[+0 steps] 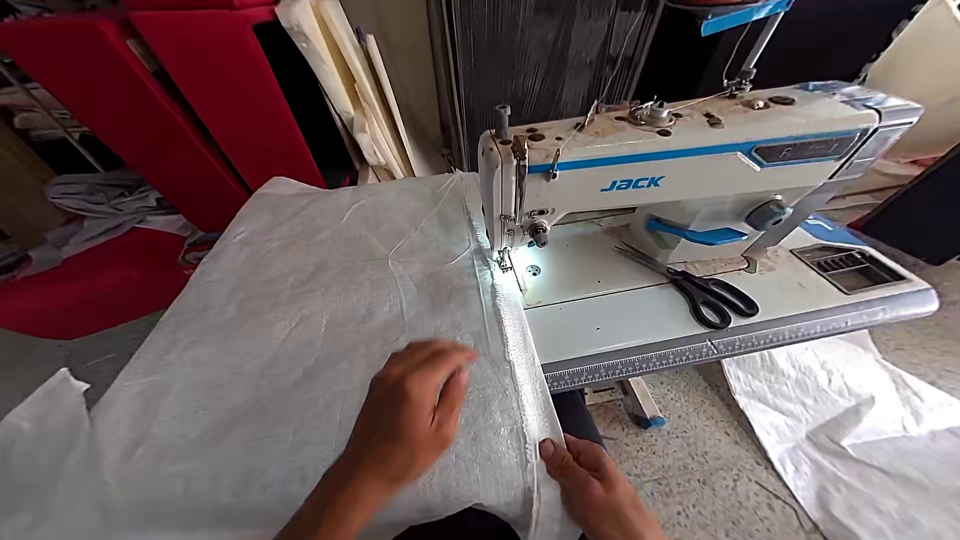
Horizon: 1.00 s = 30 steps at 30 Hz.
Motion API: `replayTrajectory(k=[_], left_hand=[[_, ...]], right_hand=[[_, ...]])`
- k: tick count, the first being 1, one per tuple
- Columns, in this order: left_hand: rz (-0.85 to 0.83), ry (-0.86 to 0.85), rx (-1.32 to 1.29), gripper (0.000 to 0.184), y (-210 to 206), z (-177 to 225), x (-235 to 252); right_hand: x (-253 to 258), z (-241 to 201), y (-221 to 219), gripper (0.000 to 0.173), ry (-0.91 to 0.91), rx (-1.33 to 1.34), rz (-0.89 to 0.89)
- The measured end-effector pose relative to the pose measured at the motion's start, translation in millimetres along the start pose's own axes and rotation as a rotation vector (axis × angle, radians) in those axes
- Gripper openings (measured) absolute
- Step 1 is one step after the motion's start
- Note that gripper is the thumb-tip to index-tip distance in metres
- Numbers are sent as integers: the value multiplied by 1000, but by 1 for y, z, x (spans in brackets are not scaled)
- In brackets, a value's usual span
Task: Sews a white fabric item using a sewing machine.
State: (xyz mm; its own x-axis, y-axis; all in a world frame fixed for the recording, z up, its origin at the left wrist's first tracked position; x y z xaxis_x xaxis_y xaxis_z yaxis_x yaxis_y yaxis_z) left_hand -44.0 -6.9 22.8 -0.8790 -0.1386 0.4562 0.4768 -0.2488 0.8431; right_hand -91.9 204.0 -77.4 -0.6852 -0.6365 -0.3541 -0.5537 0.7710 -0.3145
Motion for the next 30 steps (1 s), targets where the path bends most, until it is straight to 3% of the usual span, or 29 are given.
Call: replayTrajectory(k=[4, 9, 21, 30], left_hand=[[-104, -156, 18, 34, -51, -5, 72], [-318, -215, -6, 46, -113, -40, 86], [-261, -274, -28, 49, -113, -64, 95], [-205, -379, -1, 57, -115, -69, 102]], right_hand=[[4, 4, -1, 25, 11, -68, 14], [12, 6, 5, 25, -1, -97, 29], [8, 2, 0, 24, 25, -35, 58], [-13, 1, 5, 13, 73, -30, 19]])
Point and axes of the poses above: each hand's wrist, its own x-axis towards the middle knuckle, its own y-axis out of the back of the hand, z = x × y, the point moved 5 cm from there along x, towards the middle knuckle, and after that the axes turned 6 degrees about x, right-handed, at the moved point
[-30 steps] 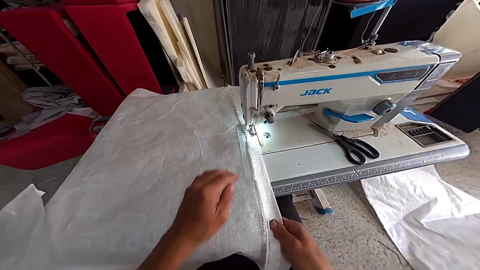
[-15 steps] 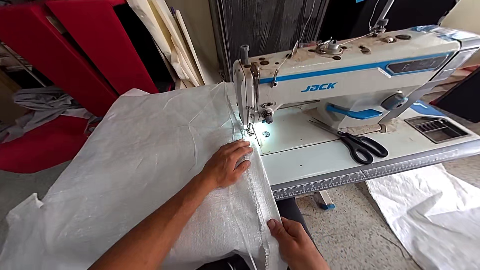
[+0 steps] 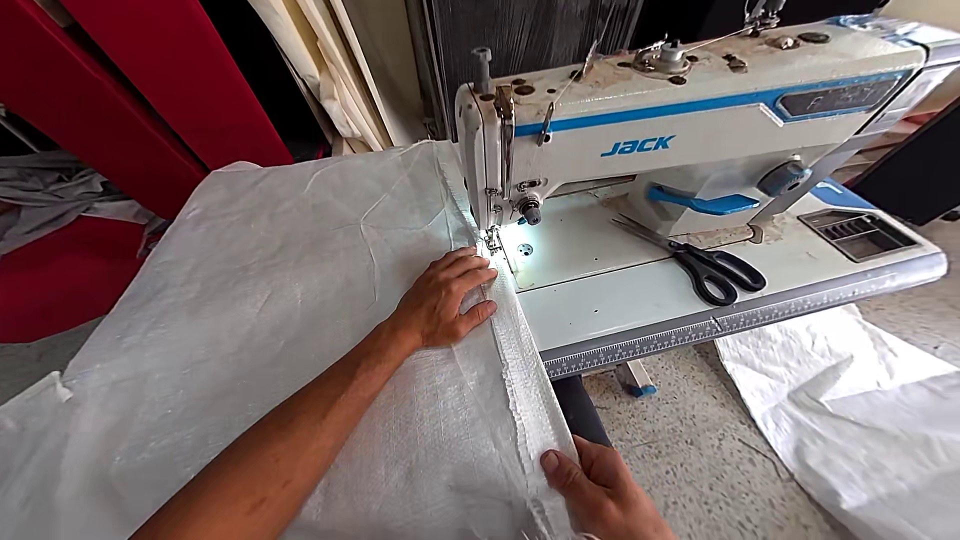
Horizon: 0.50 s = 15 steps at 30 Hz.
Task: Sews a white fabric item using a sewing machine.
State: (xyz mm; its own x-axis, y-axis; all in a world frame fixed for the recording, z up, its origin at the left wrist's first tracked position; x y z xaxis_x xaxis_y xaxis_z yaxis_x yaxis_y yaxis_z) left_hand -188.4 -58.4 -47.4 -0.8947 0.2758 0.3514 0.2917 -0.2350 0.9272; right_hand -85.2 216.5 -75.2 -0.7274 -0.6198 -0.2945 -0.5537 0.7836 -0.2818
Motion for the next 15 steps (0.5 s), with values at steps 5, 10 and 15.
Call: replayTrajectory(k=[5, 10, 15], left_hand=[[39, -98, -13, 54, 4, 6, -2], [50, -147, -27, 49, 4, 8, -3], [61, -146, -14, 47, 4, 6, -3]], right_hand=[[-15, -7, 4, 13, -127, 61, -65], [-17, -9, 4, 23, -105, 1, 21], [-20, 3, 9, 20, -47, -87, 35]])
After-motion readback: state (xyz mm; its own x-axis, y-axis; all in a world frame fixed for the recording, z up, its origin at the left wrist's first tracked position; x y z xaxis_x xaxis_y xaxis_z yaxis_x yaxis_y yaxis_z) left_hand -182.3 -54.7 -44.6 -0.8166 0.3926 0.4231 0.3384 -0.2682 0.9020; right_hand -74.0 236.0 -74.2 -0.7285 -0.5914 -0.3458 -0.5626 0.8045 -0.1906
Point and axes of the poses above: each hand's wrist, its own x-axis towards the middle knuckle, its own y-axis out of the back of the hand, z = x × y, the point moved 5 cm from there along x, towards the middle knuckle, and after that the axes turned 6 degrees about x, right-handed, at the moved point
